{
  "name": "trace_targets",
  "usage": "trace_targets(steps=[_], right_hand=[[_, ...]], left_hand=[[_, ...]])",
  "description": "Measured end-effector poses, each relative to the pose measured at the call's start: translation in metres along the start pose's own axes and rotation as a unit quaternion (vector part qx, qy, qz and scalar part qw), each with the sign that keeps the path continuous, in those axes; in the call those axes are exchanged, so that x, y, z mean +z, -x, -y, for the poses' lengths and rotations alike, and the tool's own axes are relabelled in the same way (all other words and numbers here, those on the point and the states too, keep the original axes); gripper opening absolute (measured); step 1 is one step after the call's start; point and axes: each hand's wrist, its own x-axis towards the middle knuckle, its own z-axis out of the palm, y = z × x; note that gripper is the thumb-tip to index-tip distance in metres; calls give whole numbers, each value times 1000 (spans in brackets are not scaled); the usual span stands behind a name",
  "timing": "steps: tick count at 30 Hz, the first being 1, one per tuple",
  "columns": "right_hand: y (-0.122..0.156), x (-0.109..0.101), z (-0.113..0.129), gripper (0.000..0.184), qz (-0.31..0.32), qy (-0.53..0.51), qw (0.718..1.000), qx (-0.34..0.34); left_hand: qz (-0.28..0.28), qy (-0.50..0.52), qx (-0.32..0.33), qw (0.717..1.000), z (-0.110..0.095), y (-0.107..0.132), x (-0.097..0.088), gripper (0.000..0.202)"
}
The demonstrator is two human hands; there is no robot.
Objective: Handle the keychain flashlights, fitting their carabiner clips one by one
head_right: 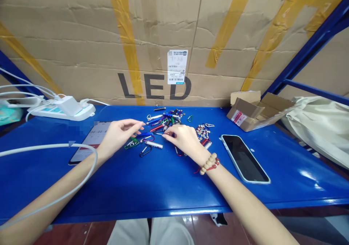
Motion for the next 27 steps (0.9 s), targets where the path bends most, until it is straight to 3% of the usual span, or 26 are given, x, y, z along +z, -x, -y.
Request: trace_targets(steps=[3, 6, 10, 14, 18, 27], right_hand=[[1, 1, -2, 21, 1, 19, 1000, 18], [1, 1, -1, 20, 15, -12, 1000, 25], [1, 1, 3, 15, 56, -21, 998, 29], [1, 1, 6, 12, 83, -25, 995, 56], [1, 3, 2, 16, 64, -4, 997, 52], [1, -3, -1, 23, -19, -12, 1000, 11]], left_hand=[[42, -106, 73, 991, 5, 0, 1, 29], [129, -227, 196, 945, 14, 3, 7, 24], [175, -285, 245, 910, 24, 6, 16, 23], [172, -283, 254, 909, 28, 5, 18, 24], [169, -253, 241, 922, 28, 2, 19, 21], [145, -14, 114, 983, 12, 2, 17, 15]])
